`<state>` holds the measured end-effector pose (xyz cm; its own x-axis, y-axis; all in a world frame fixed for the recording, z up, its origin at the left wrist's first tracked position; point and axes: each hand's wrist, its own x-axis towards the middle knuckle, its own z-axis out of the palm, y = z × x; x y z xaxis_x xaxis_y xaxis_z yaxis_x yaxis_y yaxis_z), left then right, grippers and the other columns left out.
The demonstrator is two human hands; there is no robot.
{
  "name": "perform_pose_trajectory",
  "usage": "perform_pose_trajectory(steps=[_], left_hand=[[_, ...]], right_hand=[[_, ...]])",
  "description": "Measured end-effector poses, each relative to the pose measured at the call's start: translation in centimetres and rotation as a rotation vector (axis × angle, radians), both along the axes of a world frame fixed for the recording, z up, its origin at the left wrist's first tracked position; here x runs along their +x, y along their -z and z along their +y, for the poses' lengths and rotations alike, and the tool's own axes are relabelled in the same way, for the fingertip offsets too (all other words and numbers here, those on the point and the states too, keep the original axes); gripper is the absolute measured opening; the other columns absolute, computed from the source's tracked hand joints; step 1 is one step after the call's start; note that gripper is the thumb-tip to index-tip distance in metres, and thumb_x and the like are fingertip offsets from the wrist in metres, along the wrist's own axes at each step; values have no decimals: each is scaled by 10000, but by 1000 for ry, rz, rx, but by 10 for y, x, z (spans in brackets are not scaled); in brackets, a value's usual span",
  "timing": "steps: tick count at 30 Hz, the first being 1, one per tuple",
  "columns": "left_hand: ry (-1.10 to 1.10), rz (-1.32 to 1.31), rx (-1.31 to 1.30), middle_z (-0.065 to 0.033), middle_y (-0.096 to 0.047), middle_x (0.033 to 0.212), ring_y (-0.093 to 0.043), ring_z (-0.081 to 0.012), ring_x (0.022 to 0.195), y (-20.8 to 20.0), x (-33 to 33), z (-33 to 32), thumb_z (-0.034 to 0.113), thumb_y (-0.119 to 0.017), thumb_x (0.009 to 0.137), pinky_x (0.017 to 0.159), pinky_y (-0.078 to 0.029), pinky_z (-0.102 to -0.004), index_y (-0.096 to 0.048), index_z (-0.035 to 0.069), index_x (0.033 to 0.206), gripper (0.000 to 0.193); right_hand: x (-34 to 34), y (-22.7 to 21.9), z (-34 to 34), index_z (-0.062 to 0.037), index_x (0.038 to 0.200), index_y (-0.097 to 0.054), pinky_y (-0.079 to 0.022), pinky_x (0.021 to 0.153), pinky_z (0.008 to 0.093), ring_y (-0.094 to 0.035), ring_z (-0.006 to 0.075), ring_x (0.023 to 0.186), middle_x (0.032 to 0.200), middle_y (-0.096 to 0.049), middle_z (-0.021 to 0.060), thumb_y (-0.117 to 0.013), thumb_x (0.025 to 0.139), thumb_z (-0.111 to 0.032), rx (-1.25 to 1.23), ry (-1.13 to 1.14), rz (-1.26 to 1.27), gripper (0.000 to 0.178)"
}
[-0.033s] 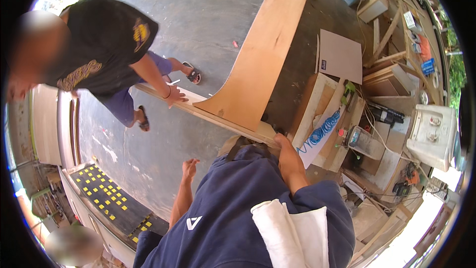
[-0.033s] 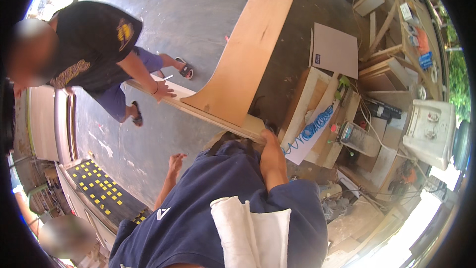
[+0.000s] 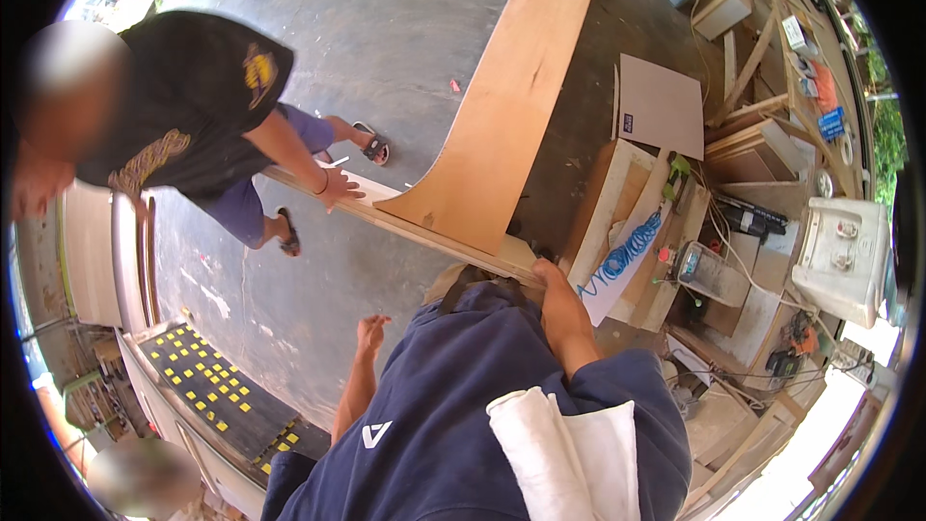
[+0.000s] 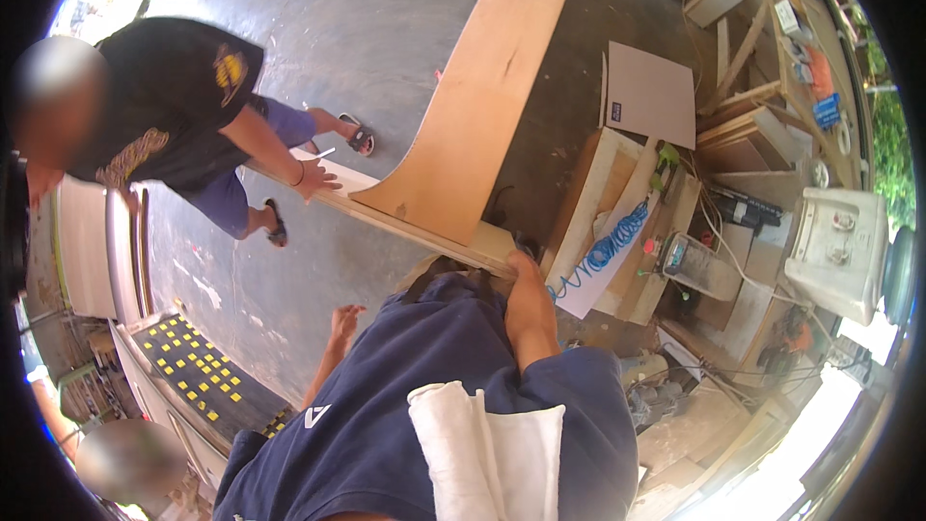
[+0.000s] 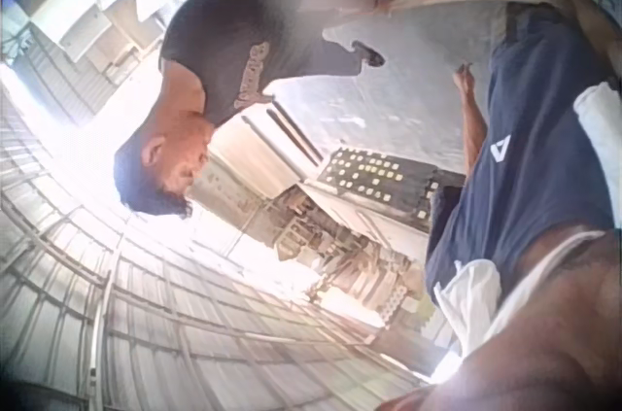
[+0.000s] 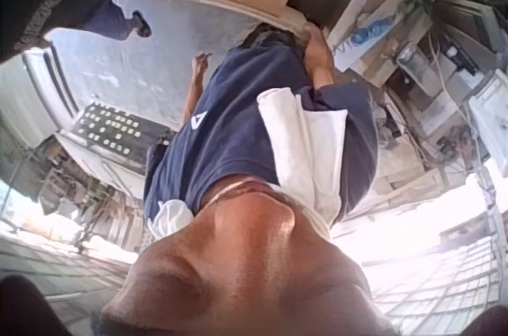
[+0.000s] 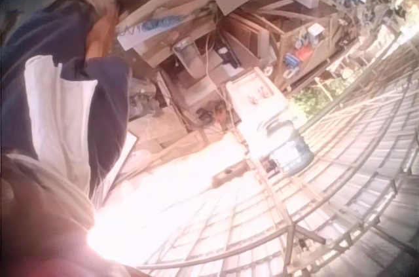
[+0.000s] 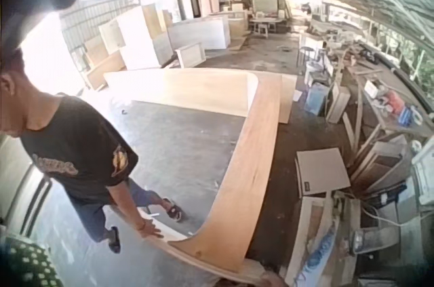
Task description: The person kneels on the floor and uses a cordless drill to drive screws into a large, curved wooden panel. Another person assists by holding the panel steady and handing over a small wooden strip, which the recorder then aligns and secures to the edge of the panel.
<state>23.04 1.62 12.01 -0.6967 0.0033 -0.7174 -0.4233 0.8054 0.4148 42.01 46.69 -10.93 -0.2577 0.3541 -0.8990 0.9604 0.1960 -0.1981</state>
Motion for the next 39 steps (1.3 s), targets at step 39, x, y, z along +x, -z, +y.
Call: perform_pose_trajectory(steps=[39], left_hand=[[165,-59,101,-153,-715,829,-659,-214,801,46,-34,34,270,-585,926,735,-506,-367,-767,13,975,319]], right_hand=[[-32,-155,27,-46,1280,-650,-389,1116,400,-504,314,1349,1452,-517,160,-452,918,-236,-114,74,14,454]])
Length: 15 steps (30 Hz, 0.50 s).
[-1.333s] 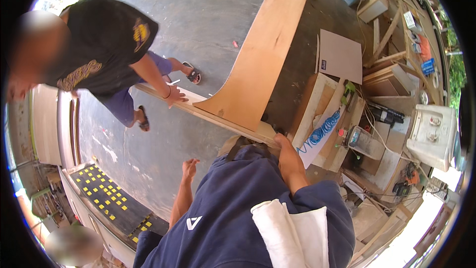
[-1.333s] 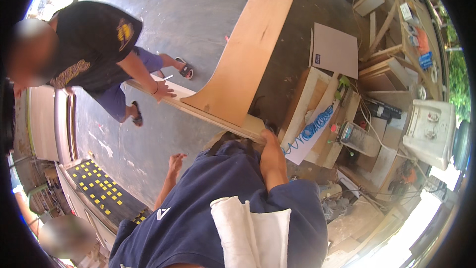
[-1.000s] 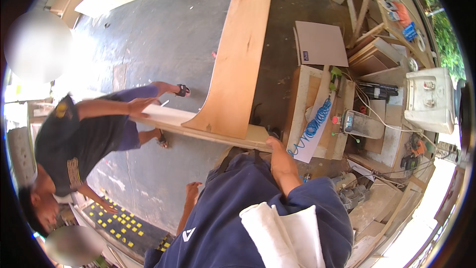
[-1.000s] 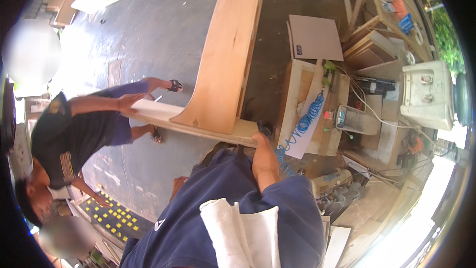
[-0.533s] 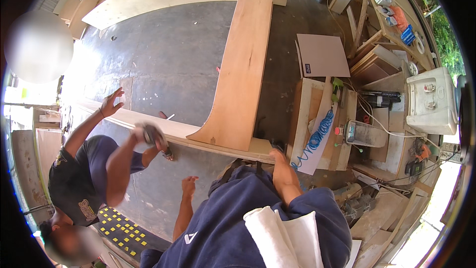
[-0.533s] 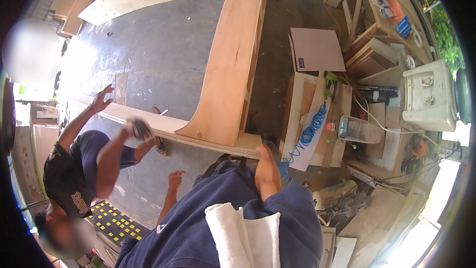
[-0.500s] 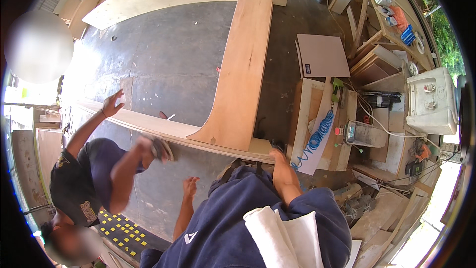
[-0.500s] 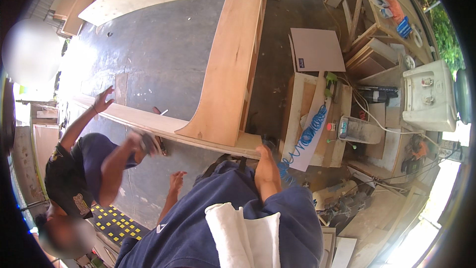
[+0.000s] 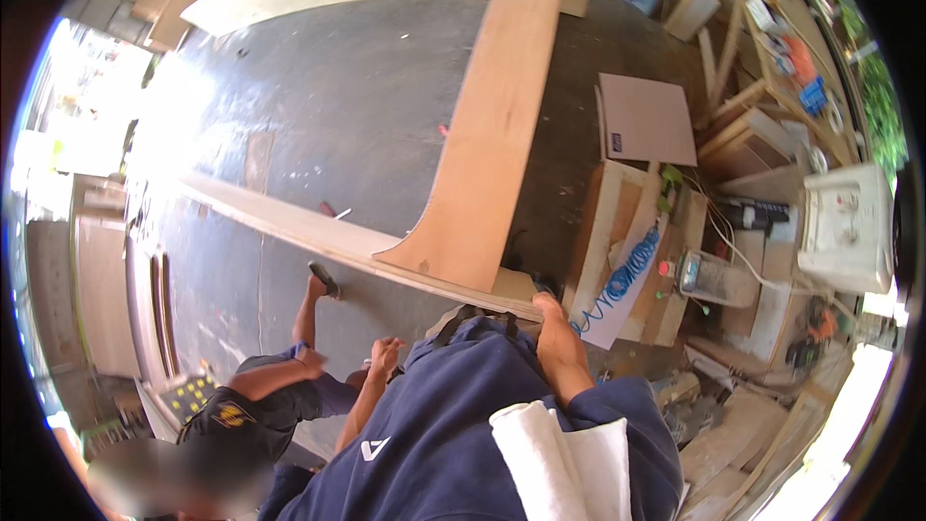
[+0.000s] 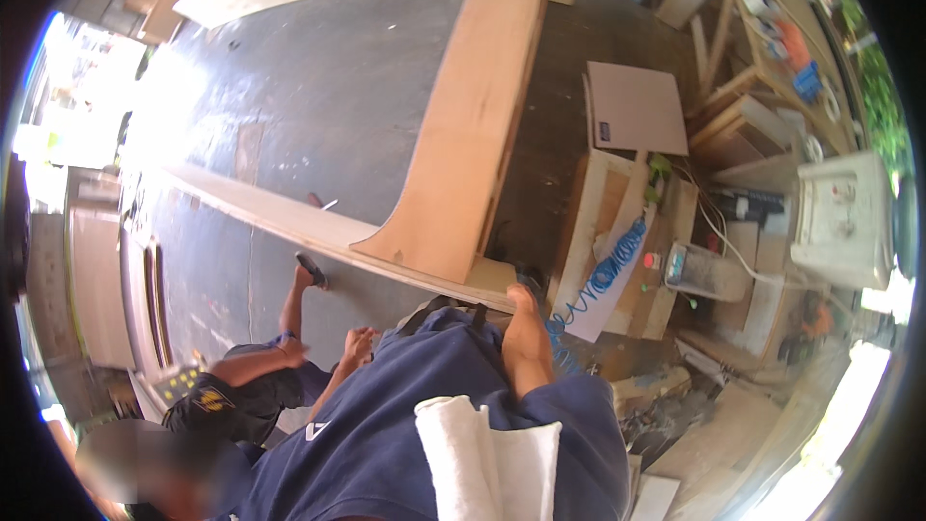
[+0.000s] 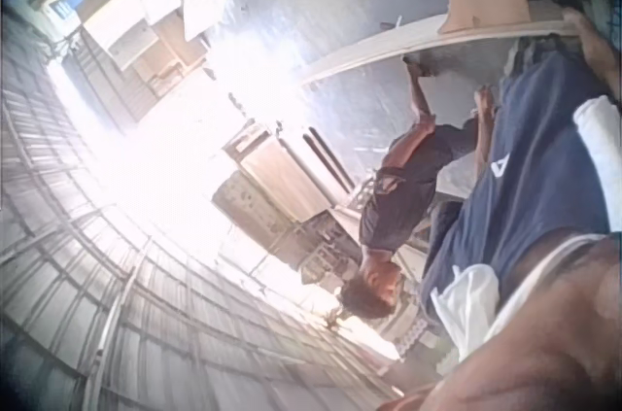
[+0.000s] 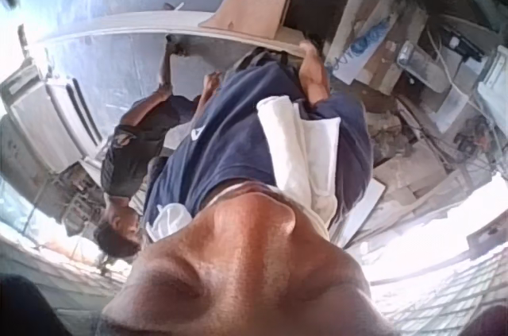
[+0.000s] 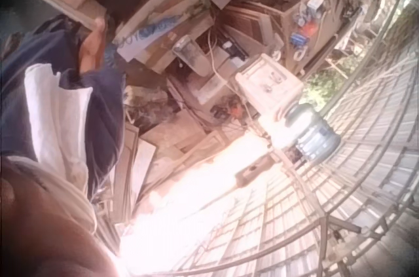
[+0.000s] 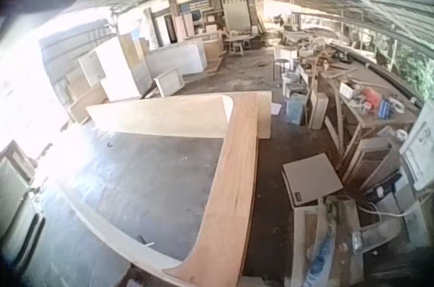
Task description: The person kneels on the floor and uses a cordless drill to drive screws into a large, curved wooden panel. Another person assists by holding the panel steady and handing over a small wooden strip, which the recorder then aligns and secures to the edge of the panel.
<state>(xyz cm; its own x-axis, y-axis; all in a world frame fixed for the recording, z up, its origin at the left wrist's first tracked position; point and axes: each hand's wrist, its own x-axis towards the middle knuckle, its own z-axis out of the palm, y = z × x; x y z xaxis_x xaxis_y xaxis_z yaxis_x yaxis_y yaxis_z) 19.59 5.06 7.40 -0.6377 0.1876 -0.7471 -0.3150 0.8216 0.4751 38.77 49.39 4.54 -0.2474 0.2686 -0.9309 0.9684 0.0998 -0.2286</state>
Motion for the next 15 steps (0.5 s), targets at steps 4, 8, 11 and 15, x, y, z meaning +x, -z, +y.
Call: perform_pose_trajectory(steps=[4,8,11,15], left_hand=[[-9,65,-13,-199,-722,916,-674,-279,884,-31,-11,29,278,-561,932,812,-509,-383,-756,17,996,332],[41,77,-6,-233,-715,1010,-676,-318,981,-67,-25,63,281,-546,939,886,-506,-402,-748,26,1033,338],[-11,72,0,-235,-714,1062,-674,-329,1046,-72,-19,62,262,-537,944,924,-501,-402,-748,32,1044,328],[-60,27,-17,-228,-710,1118,-664,-346,1100,-69,-3,52,250,-532,955,957,-495,-397,-750,41,1057,319]], right_hand=[[-17,-141,-12,-51,1305,-627,-376,1114,384,-503,305,1341,1442,-527,152,-445,932,-294,-9,216,181,481],[-17,-264,-33,-57,1330,-603,-363,1112,367,-501,295,1333,1432,-538,145,-437,945,-352,-47,453,344,512],[-19,-283,-41,-61,1349,-586,-354,1110,355,-500,288,1328,1425,-546,139,-431,956,-395,-62,461,391,539],[-24,-295,-44,-66,1373,-562,-341,1108,339,-498,278,1320,1415,-557,132,-423,970,-453,-66,466,420,577]])
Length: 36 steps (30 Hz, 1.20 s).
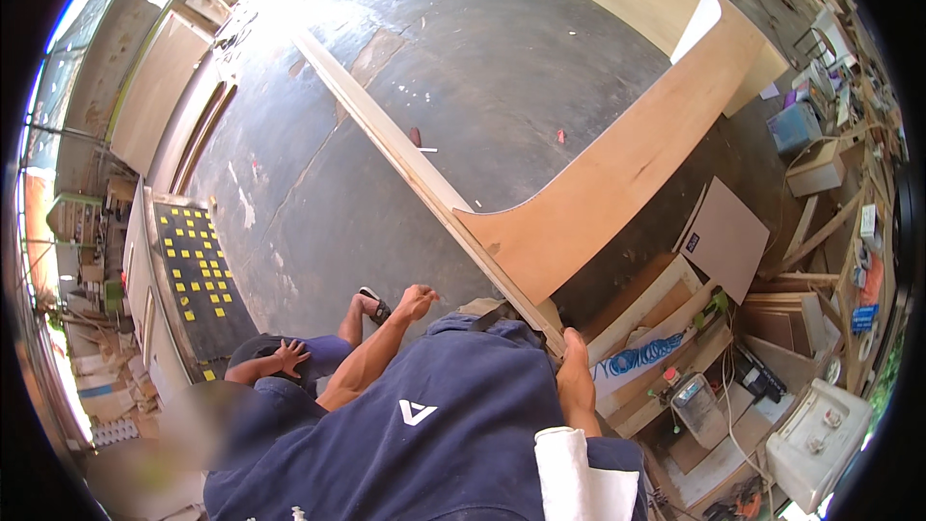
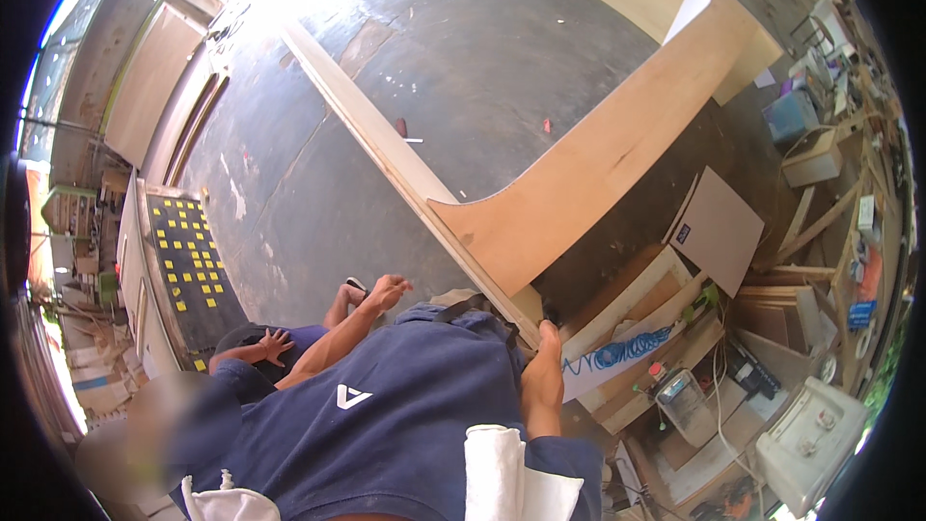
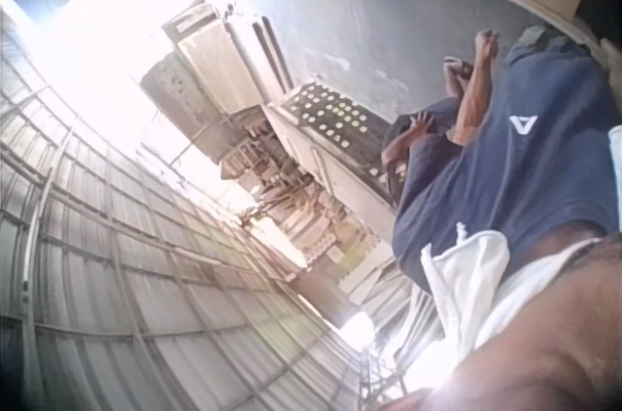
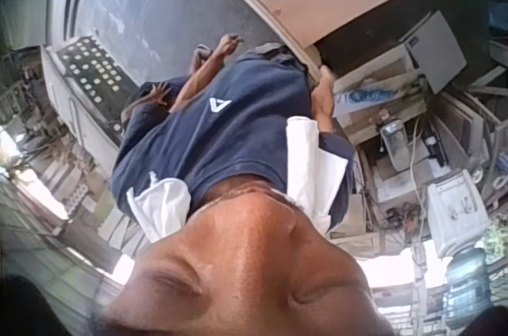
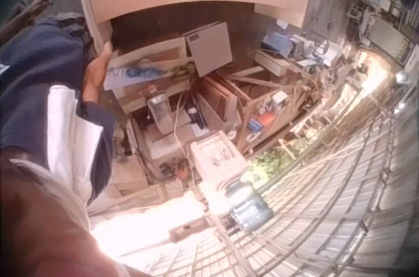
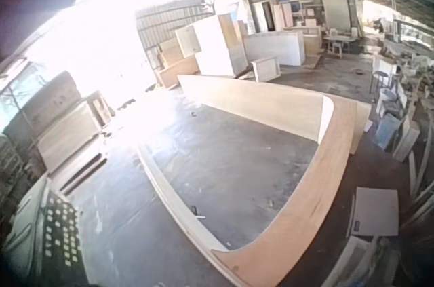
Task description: The person kneels on the floor and uses a cordless drill to drive screws into a large, curved wooden panel. Another person assists by holding the panel steady and handing over a small wooden strip, which the recorder then aligns and secures to the edge of the panel.
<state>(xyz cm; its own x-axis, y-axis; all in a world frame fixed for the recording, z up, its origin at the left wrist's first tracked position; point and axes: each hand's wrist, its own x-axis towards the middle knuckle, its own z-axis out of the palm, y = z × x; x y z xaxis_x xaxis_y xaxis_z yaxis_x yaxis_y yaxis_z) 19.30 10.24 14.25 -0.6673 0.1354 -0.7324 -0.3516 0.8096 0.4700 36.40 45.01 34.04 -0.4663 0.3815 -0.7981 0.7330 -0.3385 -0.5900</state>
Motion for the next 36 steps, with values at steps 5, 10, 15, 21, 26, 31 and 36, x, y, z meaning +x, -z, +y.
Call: perform_pose_trajectory(steps=[5,10,15,21,26,31,36], left_hand=[[-4,-72,-73,-216,-712,1137,-661,-348,1113,5,17,-22,266,-541,965,965,-495,-395,-754,51,1073,321],[-78,-114,-87,-217,-719,1111,-669,-336,1102,14,29,-46,259,-549,963,959,-498,-390,-756,55,1072,310],[-60,-75,-68,-210,-730,1060,-694,-305,1023,9,15,-39,265,-552,961,903,-520,-392,-755,47,1062,314],[-66,-37,-48,-203,-734,1014,-705,-289,953,-9,4,-19,278,-556,951,857,-531,-383,-752,36,1056,328],[-55,-31,-22,-202,-735,1010,-702,-291,970,-8,3,-14,291,-570,944,871,-527,-379,-750,33,1058,335],[-65,-52,-39,-212,-730,1057,-698,-296,999,-9,5,-13,297,-577,945,897,-518,-384,-749,30,1064,339],[-67,-44,-47,-211,-728,1080,-694,-303,1032,8,12,-23,313,-595,943,917,-512,-388,-750,34,1067,343]], right_hand=[[-6,-14,1,-73,1404,-533,-325,1106,318,-496,267,1310,1402,-570,123,-413,987,-526,-3,8,17,628],[-15,-26,3,-94,1410,-538,-333,1087,313,-510,259,1285,1381,-585,115,-426,975,-554,-81,68,-4,643],[-17,-28,4,-114,1411,-546,-334,1085,317,-511,261,1284,1395,-578,110,-439,963,-564,-85,90,-63,644],[-33,-47,8,-115,1416,-542,-312,1110,315,-493,268,1313,1426,-558,107,-432,966,-554,-138,152,-117,638],[-33,-58,10,-128,1427,-533,-300,1121,319,-479,274,1335,1447,-542,111,-410,974,-548,-137,113,-139,630],[-4,-11,4,-149,1431,-534,-295,1125,322,-478,273,1336,1448,-544,109,-401,974,-553,-4,-27,-12,624],[-4,-12,1,-160,1427,-541,-293,1125,319,-482,267,1328,1435,-559,98,-415,970,-552,13,-11,26,615]])
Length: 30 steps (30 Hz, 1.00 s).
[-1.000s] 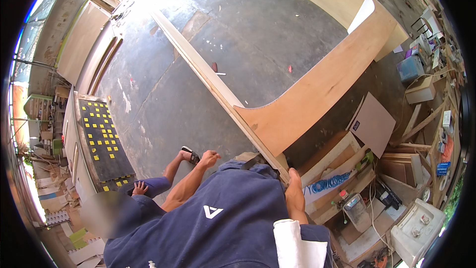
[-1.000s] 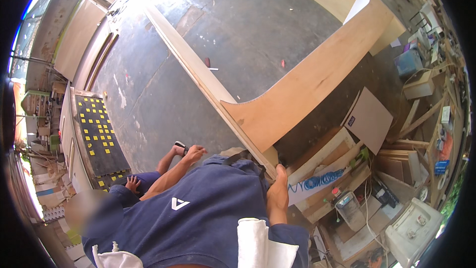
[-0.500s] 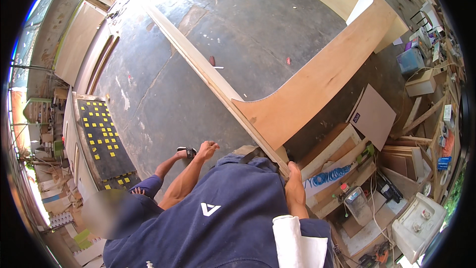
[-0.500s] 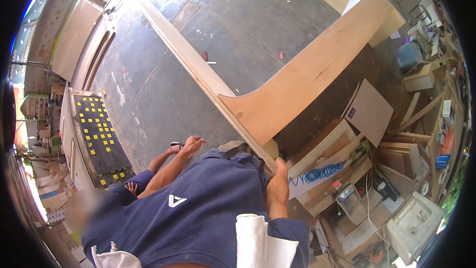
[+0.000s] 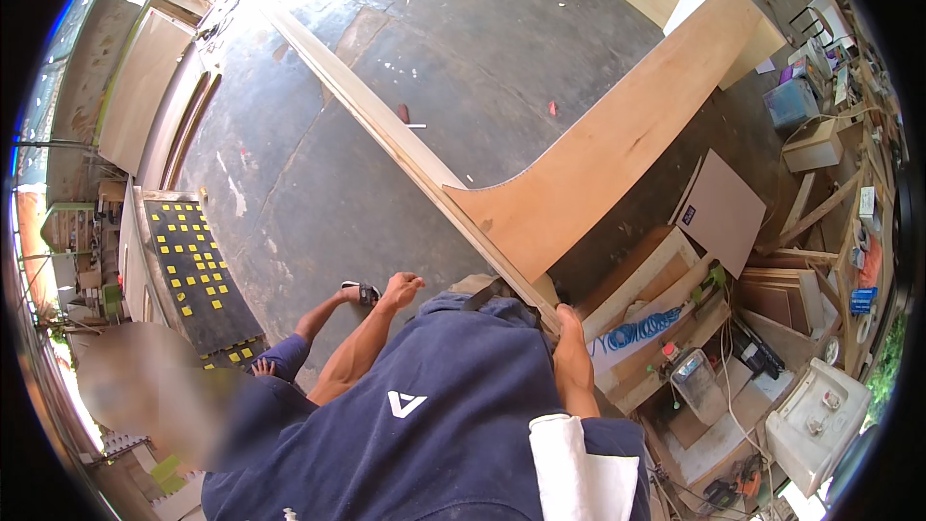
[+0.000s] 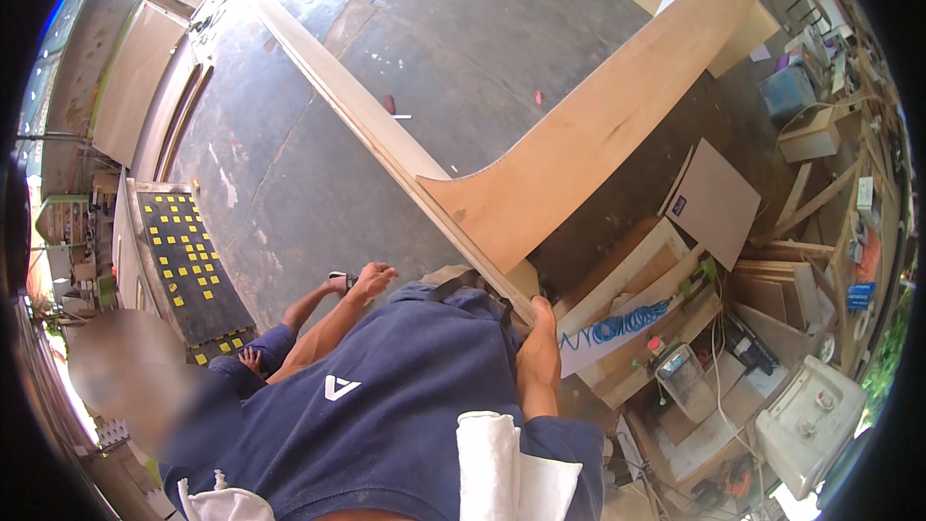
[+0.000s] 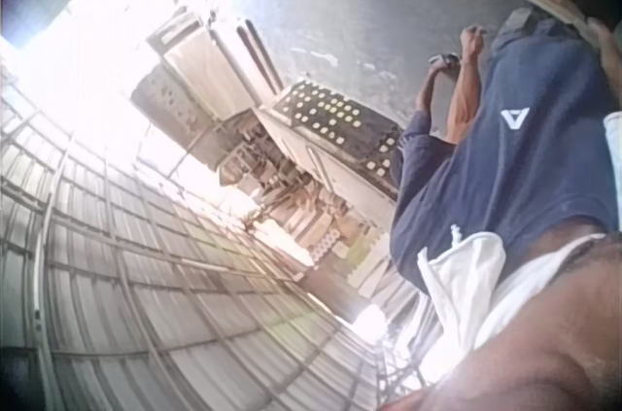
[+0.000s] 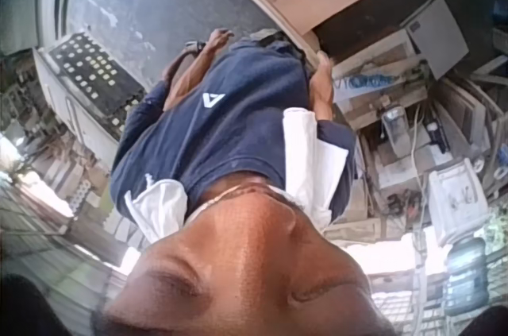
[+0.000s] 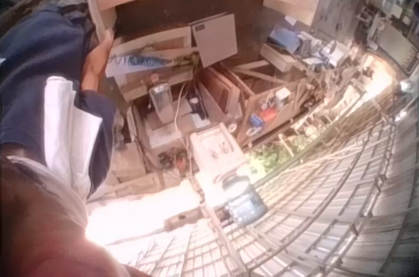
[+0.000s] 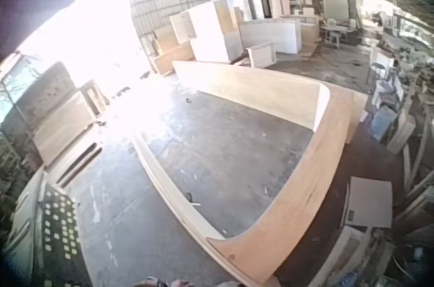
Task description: The person kneels on the floor and uses a cordless drill to drive screws into a large, curved wooden panel. Another person assists by holding the panel steady and handing over a small wooden strip, which the recorder then aligns and secures to the edge of the panel.
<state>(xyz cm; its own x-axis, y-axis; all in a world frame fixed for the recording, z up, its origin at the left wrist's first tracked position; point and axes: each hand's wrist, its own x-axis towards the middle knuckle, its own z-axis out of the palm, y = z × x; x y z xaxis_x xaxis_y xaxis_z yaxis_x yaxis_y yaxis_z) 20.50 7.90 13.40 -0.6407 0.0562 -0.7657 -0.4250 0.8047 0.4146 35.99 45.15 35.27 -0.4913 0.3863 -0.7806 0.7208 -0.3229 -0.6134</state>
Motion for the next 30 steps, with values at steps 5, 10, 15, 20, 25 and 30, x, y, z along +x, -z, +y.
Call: perform_pose_trajectory(steps=[5,10,15,20,25,30], left_hand=[[12,-15,-24,-206,-731,1067,-691,-312,1042,-12,-4,9,320,-605,938,921,-511,-388,-754,36,1057,342],[51,21,-47,-205,-732,1052,-693,-316,1025,-1,-11,2,327,-618,926,903,-515,-393,-749,27,1053,352],[76,46,-17,-218,-726,1057,-690,-330,1026,-6,-19,12,330,-628,918,902,-513,-402,-739,15,1073,368],[61,34,2,-232,-718,1086,-683,-338,1057,-8,-20,20,332,-626,925,922,-511,-397,-724,3,1106,389],[76,47,-5,-237,-714,1098,-679,-353,1069,-9,-17,23,333,-628,925,928,-511,-403,-722,1,1114,393],[141,57,-42,-239,-715,1079,-685,-352,1050,-11,-16,17,332,-637,913,918,-514,-404,-727,7,1104,388]], right_hand=[[5,4,-1,-174,1429,-543,-294,1122,324,-484,264,1329,1439,-558,98,-412,958,-580,41,-37,-16,635],[-2,-8,-1,-181,1428,-548,-298,1115,321,-489,261,1323,1441,-557,101,-410,943,-615,19,-1,-108,665],[-13,-34,-2,-172,1431,-546,-301,1114,318,-490,259,1323,1443,-554,106,-419,948,-600,-77,94,-126,659],[0,-11,-5,-124,1464,-463,-279,1149,327,-427,271,1379,1494,-480,120,-467,970,-474,-22,-16,-13,606],[9,-13,-9,-59,1508,-333,-233,1208,348,-310,295,1471,1586,-342,149,-497,1013,-293,391,-576,90,571],[6,-8,-8,-115,1462,-464,-273,1154,325,-429,268,1377,1492,-480,119,-434,993,-449,141,-191,29,576]])
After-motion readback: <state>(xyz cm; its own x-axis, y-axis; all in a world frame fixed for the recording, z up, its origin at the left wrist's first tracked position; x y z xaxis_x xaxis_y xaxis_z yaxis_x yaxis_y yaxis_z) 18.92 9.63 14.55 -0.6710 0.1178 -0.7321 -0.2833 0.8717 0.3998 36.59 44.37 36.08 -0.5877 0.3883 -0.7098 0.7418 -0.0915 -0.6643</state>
